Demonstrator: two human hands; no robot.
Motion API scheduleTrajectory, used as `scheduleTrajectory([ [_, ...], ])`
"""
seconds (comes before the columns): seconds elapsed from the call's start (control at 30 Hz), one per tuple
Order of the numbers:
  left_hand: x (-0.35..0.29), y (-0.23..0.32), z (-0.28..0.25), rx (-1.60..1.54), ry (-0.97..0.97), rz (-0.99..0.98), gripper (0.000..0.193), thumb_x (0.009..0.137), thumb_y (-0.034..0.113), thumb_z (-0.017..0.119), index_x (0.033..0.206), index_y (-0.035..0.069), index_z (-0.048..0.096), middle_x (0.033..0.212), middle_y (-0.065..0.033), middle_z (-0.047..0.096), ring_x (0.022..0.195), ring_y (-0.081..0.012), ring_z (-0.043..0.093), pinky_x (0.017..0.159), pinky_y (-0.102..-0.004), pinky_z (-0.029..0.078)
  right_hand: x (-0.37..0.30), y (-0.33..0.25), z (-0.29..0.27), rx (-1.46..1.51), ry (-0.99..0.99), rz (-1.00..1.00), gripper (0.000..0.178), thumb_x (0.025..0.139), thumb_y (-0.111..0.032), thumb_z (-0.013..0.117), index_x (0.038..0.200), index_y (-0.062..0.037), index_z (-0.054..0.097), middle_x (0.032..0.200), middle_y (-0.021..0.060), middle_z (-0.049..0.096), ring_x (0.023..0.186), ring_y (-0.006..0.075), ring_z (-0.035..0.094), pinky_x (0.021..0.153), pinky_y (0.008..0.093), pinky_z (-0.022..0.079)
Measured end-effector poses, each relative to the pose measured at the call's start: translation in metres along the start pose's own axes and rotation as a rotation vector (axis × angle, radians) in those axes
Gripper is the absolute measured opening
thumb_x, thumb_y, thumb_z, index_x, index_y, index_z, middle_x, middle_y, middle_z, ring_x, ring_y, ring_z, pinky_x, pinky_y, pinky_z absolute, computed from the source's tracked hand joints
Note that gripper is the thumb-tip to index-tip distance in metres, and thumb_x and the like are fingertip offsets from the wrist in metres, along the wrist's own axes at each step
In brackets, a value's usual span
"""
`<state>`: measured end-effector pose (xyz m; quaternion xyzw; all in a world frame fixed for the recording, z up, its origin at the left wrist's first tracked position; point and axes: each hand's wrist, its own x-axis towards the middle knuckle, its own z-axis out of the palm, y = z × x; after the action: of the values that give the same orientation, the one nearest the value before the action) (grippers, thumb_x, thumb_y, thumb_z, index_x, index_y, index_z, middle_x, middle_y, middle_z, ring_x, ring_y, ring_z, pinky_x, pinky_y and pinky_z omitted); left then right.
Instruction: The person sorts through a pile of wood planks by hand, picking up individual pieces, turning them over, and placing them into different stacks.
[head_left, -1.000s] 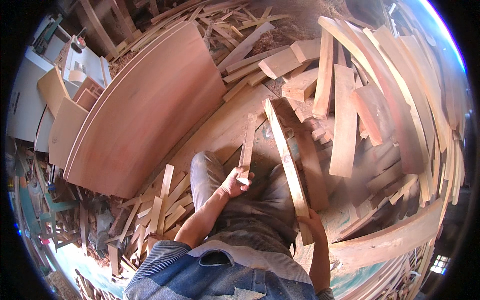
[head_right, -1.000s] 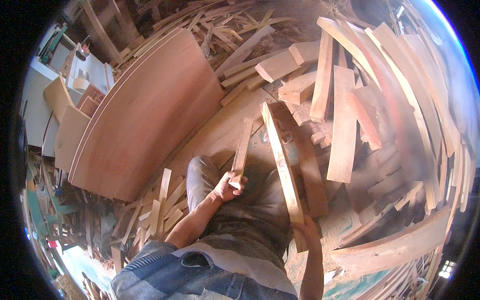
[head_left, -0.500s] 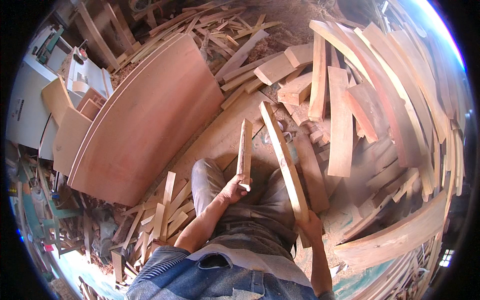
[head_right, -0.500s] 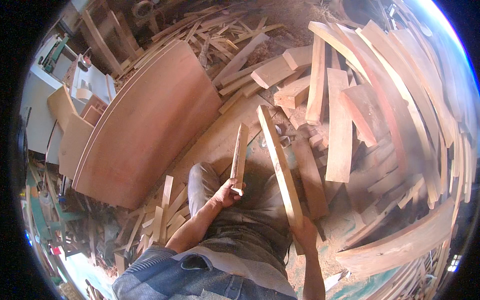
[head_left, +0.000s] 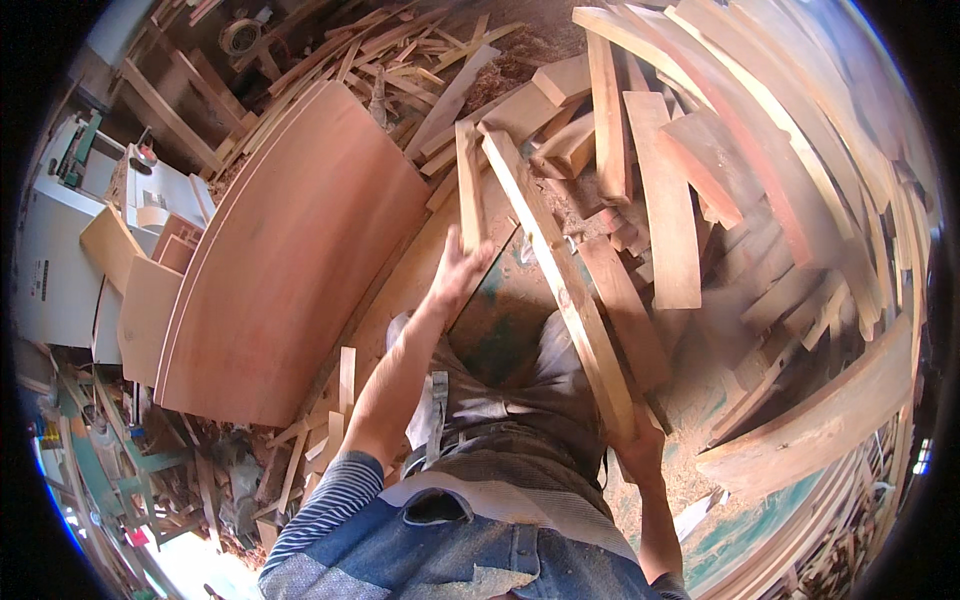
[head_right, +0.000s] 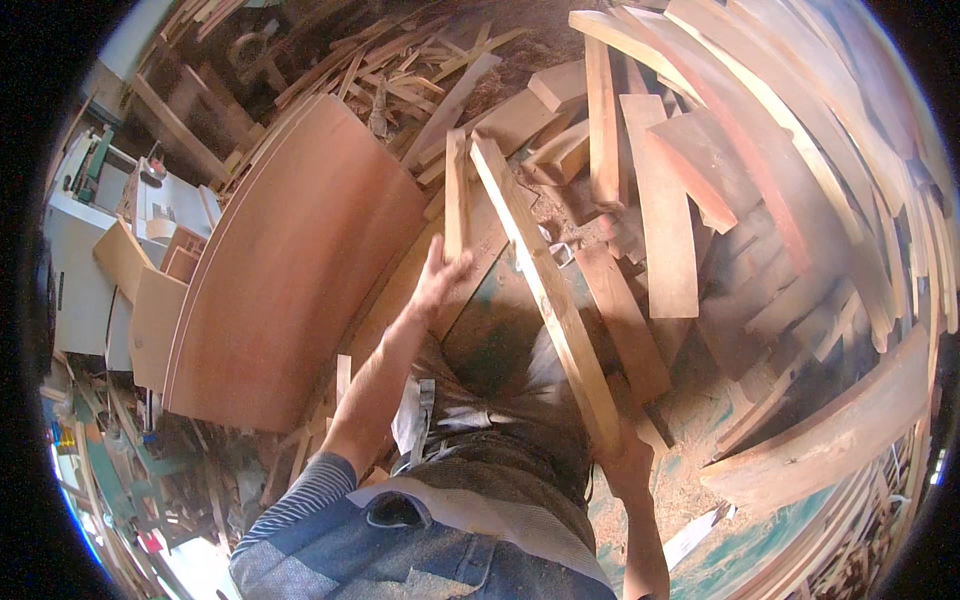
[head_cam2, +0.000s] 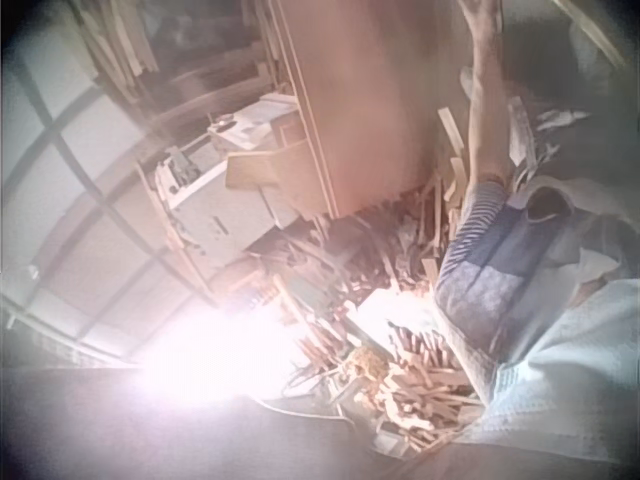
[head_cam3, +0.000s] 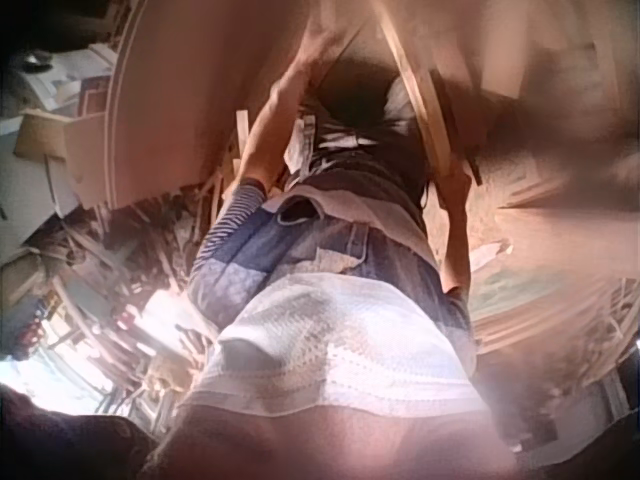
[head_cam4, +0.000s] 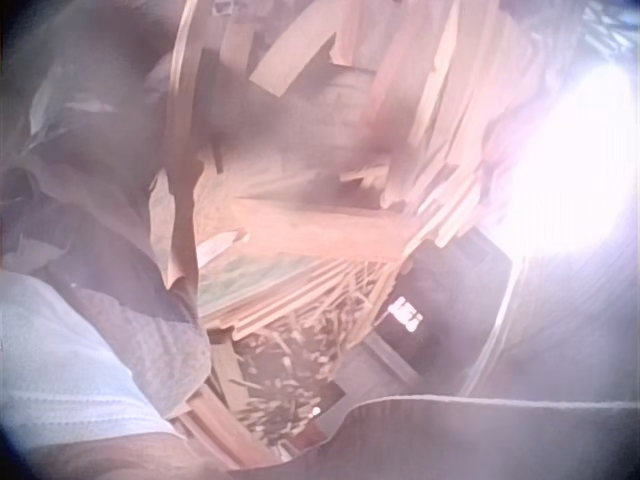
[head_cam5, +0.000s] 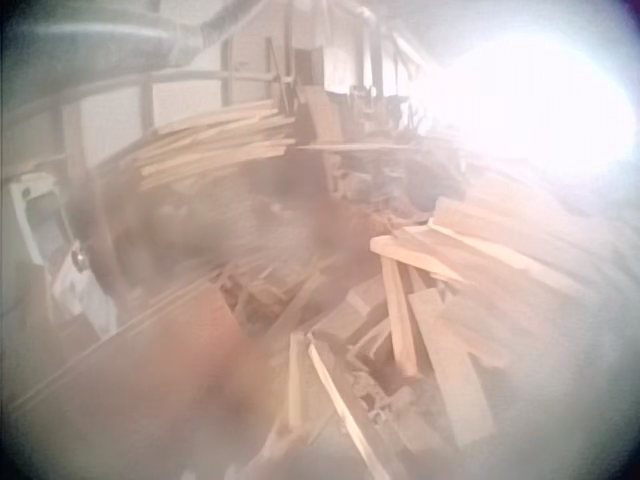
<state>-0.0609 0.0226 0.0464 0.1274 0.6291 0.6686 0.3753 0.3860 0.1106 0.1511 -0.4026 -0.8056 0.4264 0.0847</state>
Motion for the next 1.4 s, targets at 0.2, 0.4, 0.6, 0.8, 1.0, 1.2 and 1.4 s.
scheduleTrajectory([
  [0.2, -0.006, 0.064, 0.075, -0.267, -0.323, -0.152, 0.102, 0.090, 0.067, 0.065, 0.158, 0.000, 0.029, 0.161, -0.0230, 0.032, 0.141, -0.0412, 0.041, 0.117, -0.0529, 0.033, 0.011, -0.008, 0.001, -0.141, 0.165, -0.117, 0.056, 0.071, -0.015, 0.080, 0.123, -0.0031, 0.066, 0.092, 0.0195, 0.071, 0.082, 0.0345, 0.071, 0.073, 0.0423, 0.055],
  [0.4, -0.073, 0.066, 0.144, -0.692, -0.409, -0.211, 0.083, 0.097, 0.076, 0.039, 0.147, 0.009, 0.047, 0.140, -0.0107, 0.059, 0.125, -0.0279, 0.056, 0.108, -0.0484, 0.043, 0.011, -0.019, 0.010, -0.129, 0.328, -0.289, 0.056, 0.074, -0.017, 0.080, 0.125, 0.0007, 0.065, 0.093, 0.0213, 0.071, 0.082, 0.0381, 0.070, 0.074, 0.0441, 0.055],
  [0.6, -0.096, 0.072, 0.151, -0.989, -0.269, -0.196, 0.086, 0.089, 0.086, 0.038, 0.130, 0.013, 0.057, 0.125, -0.0105, 0.060, 0.116, -0.0317, 0.057, 0.102, -0.0547, 0.045, -0.002, 0.001, 0.008, -0.133, 0.428, -0.390, 0.058, 0.076, -0.021, 0.082, 0.126, 0.0005, 0.063, 0.116, 0.0222, 0.067, 0.108, 0.0424, 0.064, 0.092, 0.0484, 0.052],
  [0.8, -0.120, 0.078, 0.140, -1.182, -0.498, -0.102, 0.084, 0.084, 0.087, 0.046, 0.101, 0.009, 0.071, 0.095, -0.0088, 0.068, 0.081, -0.0310, 0.061, 0.082, -0.0455, 0.048, -0.015, -0.023, -0.011, -0.189, 0.319, -0.387, 0.056, 0.075, -0.022, 0.082, 0.123, 0.0008, 0.064, 0.115, 0.0214, 0.064, 0.108, 0.0399, 0.062, 0.092, 0.0482, 0.051],
  [1.0, -0.147, 0.075, 0.137, -1.212, -0.629, 0.061, 0.068, 0.094, 0.071, 0.049, 0.107, 0.007, 0.069, 0.106, -0.0108, 0.066, 0.094, -0.0324, 0.062, 0.088, -0.0483, 0.049, -0.024, -0.033, -0.011, -0.179, 0.242, -0.459, 0.061, 0.077, -0.020, 0.081, 0.130, 0.0012, 0.059, 0.119, 0.0199, 0.063, 0.110, 0.0393, 0.062, 0.093, 0.0484, 0.051],
  [1.2, -0.173, 0.065, 0.132, -1.216, -0.537, 0.208, 0.043, 0.094, 0.052, 0.058, 0.111, 0.015, 0.073, 0.125, -0.0089, 0.060, 0.112, -0.0318, 0.058, 0.098, -0.0482, 0.047, -0.030, -0.048, 0.000, -0.384, 0.398, -0.669, 0.059, 0.079, -0.016, 0.079, 0.133, -0.0012, 0.058, 0.123, 0.0183, 0.062, 0.111, 0.0372, 0.062, 0.094, 0.0485, 0.051],
  [1.4, -0.194, 0.061, 0.116, -1.286, -0.316, 0.210, 0.043, 0.095, 0.051, 0.058, 0.111, 0.014, 0.073, 0.116, -0.0075, 0.066, 0.102, -0.0279, 0.064, 0.095, -0.0474, 0.050, -0.025, -0.076, 0.004, -0.547, 0.413, -0.759, 0.060, 0.080, -0.018, 0.081, 0.133, -0.0023, 0.057, 0.126, 0.0181, 0.061, 0.111, 0.0364, 0.062, 0.091, 0.0447, 0.053],
])
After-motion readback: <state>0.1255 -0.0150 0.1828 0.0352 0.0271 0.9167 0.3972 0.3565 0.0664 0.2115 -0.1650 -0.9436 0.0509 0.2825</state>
